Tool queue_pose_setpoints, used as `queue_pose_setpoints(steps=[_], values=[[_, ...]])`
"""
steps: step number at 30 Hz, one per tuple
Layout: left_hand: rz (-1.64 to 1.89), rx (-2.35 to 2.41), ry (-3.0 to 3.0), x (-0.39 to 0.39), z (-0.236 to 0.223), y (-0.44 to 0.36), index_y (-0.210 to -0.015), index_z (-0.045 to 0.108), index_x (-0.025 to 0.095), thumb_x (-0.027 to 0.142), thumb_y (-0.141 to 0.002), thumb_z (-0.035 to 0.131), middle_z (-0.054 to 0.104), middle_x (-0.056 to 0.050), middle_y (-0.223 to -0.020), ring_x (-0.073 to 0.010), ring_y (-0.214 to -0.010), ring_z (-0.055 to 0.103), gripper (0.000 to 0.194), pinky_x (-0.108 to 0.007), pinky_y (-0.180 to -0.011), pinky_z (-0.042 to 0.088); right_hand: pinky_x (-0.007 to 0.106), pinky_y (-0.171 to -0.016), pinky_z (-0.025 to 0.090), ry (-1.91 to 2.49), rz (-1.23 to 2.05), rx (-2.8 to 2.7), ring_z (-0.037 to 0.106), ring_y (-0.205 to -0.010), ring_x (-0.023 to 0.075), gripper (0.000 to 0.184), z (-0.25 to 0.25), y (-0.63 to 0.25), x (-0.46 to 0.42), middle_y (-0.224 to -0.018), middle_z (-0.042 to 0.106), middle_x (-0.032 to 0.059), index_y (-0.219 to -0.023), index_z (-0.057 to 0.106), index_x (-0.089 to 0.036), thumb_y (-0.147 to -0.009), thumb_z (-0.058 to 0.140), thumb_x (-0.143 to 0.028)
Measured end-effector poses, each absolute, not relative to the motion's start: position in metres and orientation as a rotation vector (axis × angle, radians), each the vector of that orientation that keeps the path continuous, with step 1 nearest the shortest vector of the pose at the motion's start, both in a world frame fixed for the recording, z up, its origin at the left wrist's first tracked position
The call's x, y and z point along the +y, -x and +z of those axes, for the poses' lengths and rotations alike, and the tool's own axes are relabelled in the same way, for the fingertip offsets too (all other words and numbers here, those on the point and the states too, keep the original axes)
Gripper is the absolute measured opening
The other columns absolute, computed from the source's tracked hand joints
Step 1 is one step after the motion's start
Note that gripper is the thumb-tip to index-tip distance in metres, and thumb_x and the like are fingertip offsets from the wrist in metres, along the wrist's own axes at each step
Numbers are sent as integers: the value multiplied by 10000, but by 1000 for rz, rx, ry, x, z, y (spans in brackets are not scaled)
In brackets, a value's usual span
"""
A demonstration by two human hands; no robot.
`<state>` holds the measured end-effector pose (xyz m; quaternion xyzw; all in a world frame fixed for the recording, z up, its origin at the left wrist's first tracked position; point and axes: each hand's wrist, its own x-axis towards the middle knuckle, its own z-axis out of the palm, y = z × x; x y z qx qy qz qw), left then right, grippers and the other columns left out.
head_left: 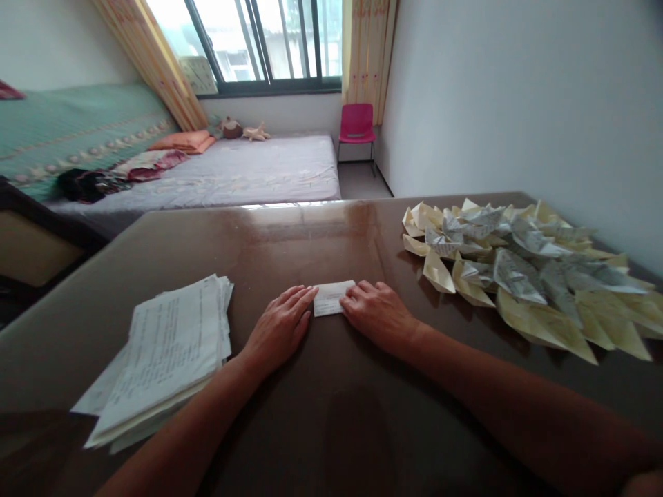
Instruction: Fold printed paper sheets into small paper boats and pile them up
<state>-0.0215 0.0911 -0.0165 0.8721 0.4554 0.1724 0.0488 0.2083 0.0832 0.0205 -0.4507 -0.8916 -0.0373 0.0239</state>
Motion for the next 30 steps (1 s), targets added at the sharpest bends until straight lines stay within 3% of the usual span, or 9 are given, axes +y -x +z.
queue_pose_setpoints(steps=[6,12,15,19,26,30], values=[[586,1439,-2541,93,-16,21,-1347,462,213,358,-924,459,559,-78,-1309,-236,-1255,458,447,-441,-1055,407,357,-807,399,1349,-110,-2673,493,-1067,241,230,9,-218,97,-1254,591,60,-1121,604,-229,-940,462,-224],[732,1494,-2323,93,-17,14,-1359,436,243,352,-850,587,534,-82,-1318,-262,-1241,470,542,-485,-1053,400,358,-886,400,1246,95,-2567,491,-1055,206,236,-2,-222,108,-1212,627,32,-1087,645,-266,-951,452,-248],[903,1411,-2149,92,-19,9,-1377,408,262,237,-809,619,449,-85,-1367,-234,-1220,490,606,-434,-1020,456,358,-880,404,1204,145,-2533,497,-1054,206,229,-6,-222,108,-1211,632,29,-1050,657,-253,-947,454,-234],[1053,1260,-1989,90,-19,4,-1329,469,268,140,-769,606,419,-81,-1346,-197,-1135,533,591,-334,-845,574,355,-861,405,1189,179,-2516,504,-1054,203,207,-7,-221,109,-1191,644,32,-1027,664,-248,-931,483,-217],[1104,1346,-2057,89,-17,4,-1251,552,243,132,-808,566,552,-55,-1155,-120,-866,599,457,-324,-817,572,357,-890,408,1179,282,-2468,510,-1062,186,200,-6,-223,110,-1173,651,34,-1025,664,-243,-929,489,-233],[1098,1331,-2077,87,-16,3,-1244,562,238,137,-820,565,563,-44,-1147,-94,-809,598,436,-286,-800,570,390,-935,412,1149,351,-2384,513,-1088,191,222,-10,-222,112,-1184,637,50,-1089,637,-241,-907,511,-221]])
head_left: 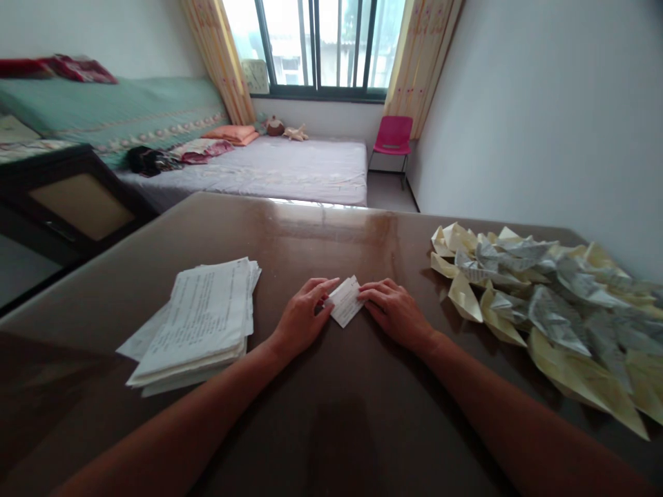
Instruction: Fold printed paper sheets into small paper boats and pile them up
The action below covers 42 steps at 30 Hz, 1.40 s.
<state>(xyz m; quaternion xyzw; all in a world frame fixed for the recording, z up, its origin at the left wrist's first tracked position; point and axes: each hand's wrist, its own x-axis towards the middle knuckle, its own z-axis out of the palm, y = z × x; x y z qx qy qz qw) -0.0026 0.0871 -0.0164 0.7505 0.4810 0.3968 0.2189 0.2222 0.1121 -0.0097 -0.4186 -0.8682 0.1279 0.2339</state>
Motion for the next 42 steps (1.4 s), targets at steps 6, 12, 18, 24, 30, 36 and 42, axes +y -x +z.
queue_pose_setpoints(steps=[6,12,18,24,30,36,42], values=[[1288,1151,-1903,78,5,-2,-1173,616,217,204,-878,539,555,-61,-1121,-103,-861,604,305,-207,-673,581,430,-948,454,1096,757,-1936,528,-1139,228,699,-8,-223,117,-1321,519,127,-1377,377,-213,-766,687,-352],[1396,1196,-1763,76,20,-2,-1156,614,198,240,-861,574,571,-68,-1108,-134,-921,600,300,-228,-691,583,374,-831,525,932,1323,-1650,638,-977,214,577,5,-217,110,-1092,658,93,-1309,421,-202,-811,644,-391],[1305,1327,-2301,79,9,6,-1230,578,254,213,-890,524,565,-70,-1176,-202,-1110,518,347,-384,-934,504,258,-548,497,1079,1435,-1366,638,-695,164,524,2,-212,108,-897,683,55,-1263,427,-193,-818,618,-393],[847,1151,-2942,77,0,3,-1160,622,288,260,-921,505,646,-38,-1102,-203,-1117,519,267,-356,-932,436,278,-565,510,1163,1424,-1482,633,-671,158,492,-11,-215,114,-934,680,69,-1259,435,-181,-840,578,-396],[707,1231,-2977,82,-4,5,-1014,667,256,269,-940,466,663,-27,-962,-172,-957,567,214,-301,-795,465,343,-776,493,1183,515,-2035,595,-907,190,422,3,-225,114,-1174,572,112,-1197,534,-198,-839,594,-413],[725,1310,-2854,83,-7,2,-1050,665,251,283,-944,436,643,-44,-943,-159,-882,556,254,-278,-755,503,379,-913,388,853,414,-2611,503,-1077,226,463,18,-226,104,-1112,610,83,-1111,575,-203,-738,712,-441],[657,1132,-2835,78,-5,9,-1071,664,217,239,-916,460,668,-54,-1045,-186,-1011,586,258,-337,-894,503,299,-852,399,784,492,-2699,543,-939,163,139,9,-234,111,-949,664,22,-950,697,-260,-857,593,-254]])
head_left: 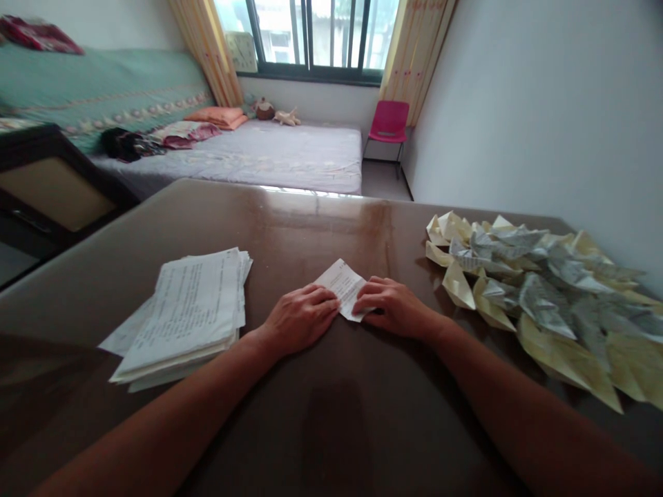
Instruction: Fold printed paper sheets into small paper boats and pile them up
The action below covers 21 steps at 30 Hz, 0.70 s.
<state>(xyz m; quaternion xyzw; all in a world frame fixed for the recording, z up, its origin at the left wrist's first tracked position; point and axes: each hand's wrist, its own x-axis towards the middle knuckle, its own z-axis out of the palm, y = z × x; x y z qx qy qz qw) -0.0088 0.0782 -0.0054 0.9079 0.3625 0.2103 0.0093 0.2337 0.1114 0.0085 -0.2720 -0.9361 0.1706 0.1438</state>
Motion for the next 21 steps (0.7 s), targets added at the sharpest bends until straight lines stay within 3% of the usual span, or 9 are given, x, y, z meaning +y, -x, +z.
queue_pose_setpoints(steps=[5,11,21], values=[[591,1040,-2860,78,-4,20,-1095,666,219,166,-908,413,673,-38,-1126,-186,-1073,597,319,-343,-930,503,278,-815,423,764,633,-2615,574,-882,149,218,7,-236,115,-920,680,30,-920,713,-235,-901,545,-372],[572,1043,-2876,78,-4,20,-1055,679,219,172,-912,410,682,-40,-1098,-180,-1063,608,308,-333,-915,509,231,-634,393,1192,594,-2423,558,-677,121,279,-4,-231,112,-761,641,12,-800,646,-188,-917,496,-391],[551,1099,-2911,75,-2,17,-990,679,196,191,-920,410,685,-45,-1035,-183,-1021,610,278,-328,-855,518,244,-612,314,1459,307,-2367,559,-703,136,268,-7,-217,109,-787,652,7,-769,607,-209,-897,514,-425]])
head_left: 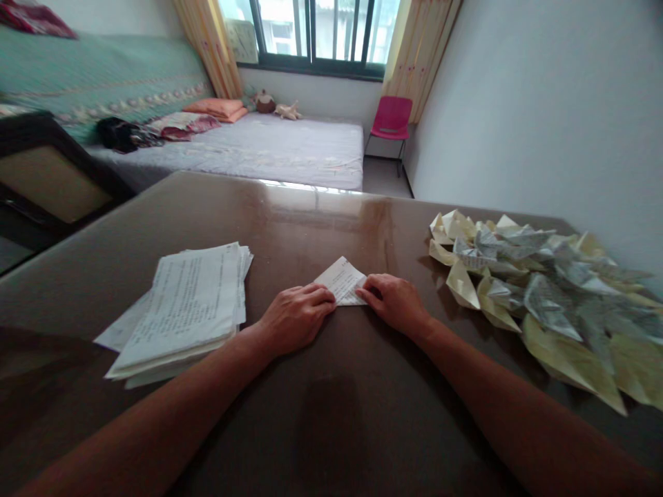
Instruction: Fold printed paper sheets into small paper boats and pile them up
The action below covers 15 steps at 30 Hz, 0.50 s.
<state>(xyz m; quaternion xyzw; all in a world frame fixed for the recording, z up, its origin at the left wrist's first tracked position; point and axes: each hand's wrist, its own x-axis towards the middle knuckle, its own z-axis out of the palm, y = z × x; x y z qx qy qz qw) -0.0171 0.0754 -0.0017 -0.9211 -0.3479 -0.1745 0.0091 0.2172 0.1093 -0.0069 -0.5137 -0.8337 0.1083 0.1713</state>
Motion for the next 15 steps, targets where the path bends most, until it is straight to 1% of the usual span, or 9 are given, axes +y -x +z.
queue_pose_setpoints(steps=[10,12,15], values=[[-495,-1124,2881,74,1,16,-990,659,189,191,-927,392,667,-50,-1024,-173,-1010,591,274,-308,-842,510,248,-588,280,1501,264,-2359,539,-682,127,253,-10,-214,111,-769,638,-15,-743,565,-212,-871,551,-430],[-451,-1154,2868,73,2,14,-1035,640,187,198,-936,378,659,-55,-1022,-180,-1009,583,280,-313,-837,508,248,-591,280,1502,262,-2359,543,-693,129,255,-10,-214,111,-775,637,-13,-748,563,-212,-873,547,-433],[-348,-1166,2843,71,2,11,-1178,577,216,228,-947,386,640,-55,-1036,-198,-1008,565,300,-329,-811,507,247,-590,276,1502,254,-2363,540,-692,129,254,-10,-213,111,-778,635,-12,-748,556,-210,-876,543,-428]])
